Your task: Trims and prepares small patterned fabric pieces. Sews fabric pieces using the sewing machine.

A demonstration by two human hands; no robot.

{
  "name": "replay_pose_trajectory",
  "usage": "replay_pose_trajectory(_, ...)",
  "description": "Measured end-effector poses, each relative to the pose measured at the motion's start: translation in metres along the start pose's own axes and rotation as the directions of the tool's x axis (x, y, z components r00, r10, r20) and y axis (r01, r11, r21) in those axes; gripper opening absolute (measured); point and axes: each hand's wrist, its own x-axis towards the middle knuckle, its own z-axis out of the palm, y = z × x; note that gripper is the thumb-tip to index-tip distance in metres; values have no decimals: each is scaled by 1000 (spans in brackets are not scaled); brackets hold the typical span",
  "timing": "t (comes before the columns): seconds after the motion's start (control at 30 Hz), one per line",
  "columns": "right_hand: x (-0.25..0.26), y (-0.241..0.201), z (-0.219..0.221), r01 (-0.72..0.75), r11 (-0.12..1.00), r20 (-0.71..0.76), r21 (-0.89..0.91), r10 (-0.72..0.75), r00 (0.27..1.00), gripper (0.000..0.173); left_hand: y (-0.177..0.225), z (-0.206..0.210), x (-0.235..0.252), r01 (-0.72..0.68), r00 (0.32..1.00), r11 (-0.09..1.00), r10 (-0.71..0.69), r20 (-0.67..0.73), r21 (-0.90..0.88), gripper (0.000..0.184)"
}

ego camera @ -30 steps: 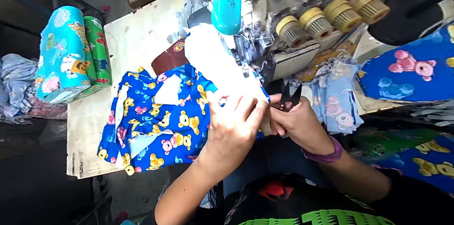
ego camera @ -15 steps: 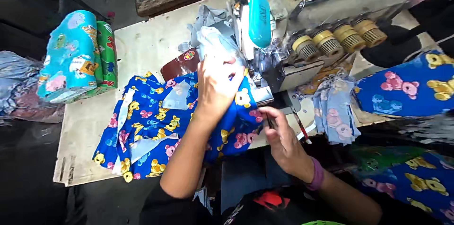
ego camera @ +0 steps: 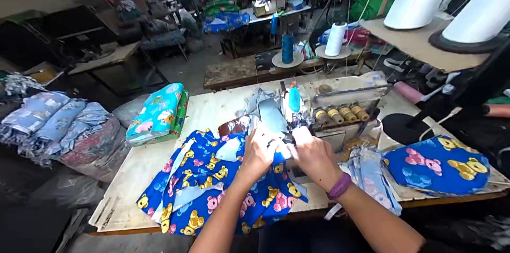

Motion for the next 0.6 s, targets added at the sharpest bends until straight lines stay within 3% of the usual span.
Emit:
replay_pose_trajectory(0.07, -2, 6, 1, 34, 999, -50, 38, -32, 998, 17, 9, 3, -6, -57, 998, 997, 55, -40, -50, 21)
replay_pose_trajectory(0.17, -25, 25, -17, -30, 945, -185, 327, 95, 978, 25, 24, -7, -19, -169, 979, 976, 149, -142, -140, 18)
replay_pose_trajectory(0.2, -37, 28, -23, -56, 870, -187, 490, 167, 968, 38, 32, -10, -24, -236, 956, 963, 206, -208, -131, 19)
replay_pose_trajectory(0.27, -64, 18, -20, -91, 605, -67, 791, 234, 970, 72, 57, -9, -28, -397, 877, 915, 354, -326, -73, 20)
replay_pose_trajectory(0.3, -79, 6, -11, -132, 453, 32, 882, 221, 975, 76, 74, -7, -28, -463, 833, 886, 424, -356, -29, 20)
replay_pose_trajectory(0.33, -96, -5, -4, -215, 331, 149, 919, 213, 966, 62, 93, -4, -28, -519, 784, 855, 484, -387, 17, 19)
replay_pose_trajectory(0.4, -127, -10, -7, -359, 229, 287, 905, 295, 911, 15, 127, -6, -29, -602, 695, 796, 565, -445, 71, 16)
replay_pose_trajectory(0.43, -137, 2, -24, -377, 204, 286, 903, 370, 884, 13, 141, -14, -31, -634, 657, 769, 589, -471, 78, 15)
replay_pose_trajectory(0.5, -155, 45, -71, -236, 193, 91, 952, 558, 825, 30, 164, -27, -45, -685, 627, 728, 617, -475, 42, 20)
replay_pose_trajectory(0.53, -165, 62, -100, -130, 216, -46, 968, 658, 751, 38, 174, -29, -56, -706, 639, 708, 632, -438, -10, 27)
replay_pose_trajectory(0.57, -173, 73, -129, -23, 279, -202, 960, 746, 635, 39, 185, -27, -69, -720, 661, 690, 651, -374, -72, 35)
replay_pose_trajectory(0.6, -181, 77, -154, 95, 377, -375, 921, 798, 472, 33, 194, -23, -82, -737, 665, 664, 679, -309, -126, 38)
